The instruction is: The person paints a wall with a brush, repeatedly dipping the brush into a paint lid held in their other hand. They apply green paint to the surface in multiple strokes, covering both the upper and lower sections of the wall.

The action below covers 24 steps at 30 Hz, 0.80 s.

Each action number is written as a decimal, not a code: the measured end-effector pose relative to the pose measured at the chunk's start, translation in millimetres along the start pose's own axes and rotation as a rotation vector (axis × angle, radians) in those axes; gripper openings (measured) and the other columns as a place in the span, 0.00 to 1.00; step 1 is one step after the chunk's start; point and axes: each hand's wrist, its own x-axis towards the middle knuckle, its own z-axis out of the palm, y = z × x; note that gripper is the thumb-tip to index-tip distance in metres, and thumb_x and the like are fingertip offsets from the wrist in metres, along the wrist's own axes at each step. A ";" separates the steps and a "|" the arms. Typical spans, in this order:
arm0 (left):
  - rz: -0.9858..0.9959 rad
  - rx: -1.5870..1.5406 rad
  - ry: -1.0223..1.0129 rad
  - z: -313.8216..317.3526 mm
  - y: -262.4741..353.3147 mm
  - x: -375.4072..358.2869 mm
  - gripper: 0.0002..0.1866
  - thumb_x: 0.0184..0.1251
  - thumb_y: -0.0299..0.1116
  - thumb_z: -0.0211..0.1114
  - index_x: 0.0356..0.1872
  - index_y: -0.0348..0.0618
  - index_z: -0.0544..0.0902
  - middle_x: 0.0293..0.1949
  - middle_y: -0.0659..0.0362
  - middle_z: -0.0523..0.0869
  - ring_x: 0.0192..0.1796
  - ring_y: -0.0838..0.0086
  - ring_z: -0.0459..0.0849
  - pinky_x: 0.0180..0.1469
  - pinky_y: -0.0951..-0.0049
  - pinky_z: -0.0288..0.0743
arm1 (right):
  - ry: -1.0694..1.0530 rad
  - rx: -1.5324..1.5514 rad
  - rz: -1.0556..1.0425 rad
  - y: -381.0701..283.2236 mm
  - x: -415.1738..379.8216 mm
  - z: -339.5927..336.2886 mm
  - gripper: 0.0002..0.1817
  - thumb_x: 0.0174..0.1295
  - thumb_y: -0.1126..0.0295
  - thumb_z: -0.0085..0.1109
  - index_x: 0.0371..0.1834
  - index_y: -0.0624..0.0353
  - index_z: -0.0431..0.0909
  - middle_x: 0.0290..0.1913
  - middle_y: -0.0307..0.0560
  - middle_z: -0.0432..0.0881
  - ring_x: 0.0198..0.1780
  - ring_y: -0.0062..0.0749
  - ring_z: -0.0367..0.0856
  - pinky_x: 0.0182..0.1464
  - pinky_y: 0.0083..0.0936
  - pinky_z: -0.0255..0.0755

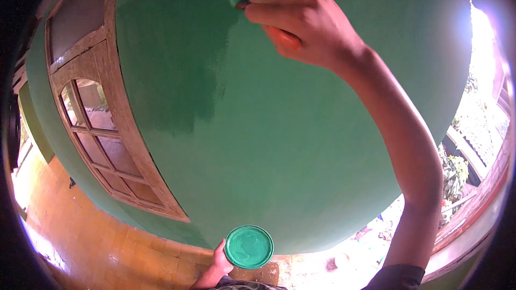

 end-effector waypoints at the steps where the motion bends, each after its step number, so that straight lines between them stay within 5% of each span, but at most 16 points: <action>1: -0.012 0.005 0.018 -0.7 0.0 -1.7 0.30 0.81 0.57 0.45 0.69 0.44 0.74 0.68 0.52 0.79 0.69 0.57 0.76 0.73 0.48 0.68 | -0.005 0.003 0.001 -1.7 -13.7 5.8 0.11 0.49 0.82 0.54 0.35 0.54 0.77 0.27 0.43 0.76 0.26 0.42 0.78 0.26 0.38 0.71; 4: -0.006 0.008 0.009 -3.4 1.1 -2.8 0.30 0.80 0.57 0.47 0.68 0.45 0.75 0.66 0.53 0.80 0.68 0.59 0.77 0.72 0.50 0.69 | -0.740 -0.050 0.195 -25.4 -17.9 -4.4 0.13 0.52 0.81 0.55 0.39 0.52 0.80 0.31 0.41 0.81 0.29 0.39 0.82 0.26 0.37 0.74; 5: 0.000 0.001 0.003 -2.8 1.4 -1.2 0.29 0.79 0.58 0.49 0.66 0.46 0.76 0.65 0.54 0.81 0.67 0.60 0.78 0.71 0.52 0.70 | -0.738 -0.052 0.188 -24.6 -9.7 -6.7 0.13 0.52 0.81 0.55 0.39 0.52 0.80 0.31 0.41 0.81 0.29 0.39 0.82 0.26 0.37 0.74; 8: 0.014 -0.001 -0.002 -6.5 1.0 2.3 0.30 0.79 0.58 0.49 0.66 0.46 0.76 0.65 0.54 0.80 0.67 0.60 0.78 0.70 0.52 0.70 | -0.142 0.152 0.127 -15.2 -2.7 -2.1 0.10 0.52 0.81 0.54 0.36 0.53 0.78 0.26 0.41 0.76 0.27 0.37 0.81 0.26 0.38 0.72; 13: 0.002 -0.009 -0.028 -10.3 0.0 5.0 0.30 0.79 0.58 0.50 0.67 0.46 0.76 0.65 0.54 0.81 0.67 0.60 0.78 0.70 0.52 0.70 | -0.408 0.114 0.269 -11.9 -11.7 2.4 0.08 0.53 0.80 0.58 0.34 0.55 0.79 0.26 0.43 0.80 0.27 0.34 0.80 0.30 0.32 0.74; 16: -0.001 -0.020 -0.022 -3.5 1.6 1.3 0.30 0.79 0.59 0.50 0.67 0.45 0.76 0.65 0.54 0.81 0.67 0.61 0.78 0.70 0.52 0.70 | -0.360 0.474 0.654 -23.1 13.0 -10.0 0.09 0.58 0.72 0.67 0.24 0.58 0.77 0.24 0.42 0.79 0.27 0.24 0.78 0.34 0.23 0.72; 23: 0.006 0.014 -0.003 -7.1 -1.1 1.2 0.31 0.79 0.59 0.48 0.68 0.46 0.75 0.66 0.53 0.80 0.68 0.59 0.77 0.71 0.51 0.69 | -0.292 0.182 0.639 11.9 12.3 -1.3 0.07 0.56 0.73 0.70 0.27 0.57 0.79 0.26 0.39 0.82 0.29 0.25 0.81 0.35 0.22 0.75; 24: 0.006 0.010 -0.002 -6.7 -1.3 -0.3 0.31 0.79 0.59 0.48 0.68 0.46 0.75 0.66 0.53 0.80 0.68 0.59 0.77 0.71 0.51 0.69 | -0.161 0.089 0.348 10.0 7.5 5.4 0.07 0.56 0.74 0.69 0.26 0.58 0.78 0.25 0.39 0.81 0.27 0.28 0.79 0.33 0.23 0.74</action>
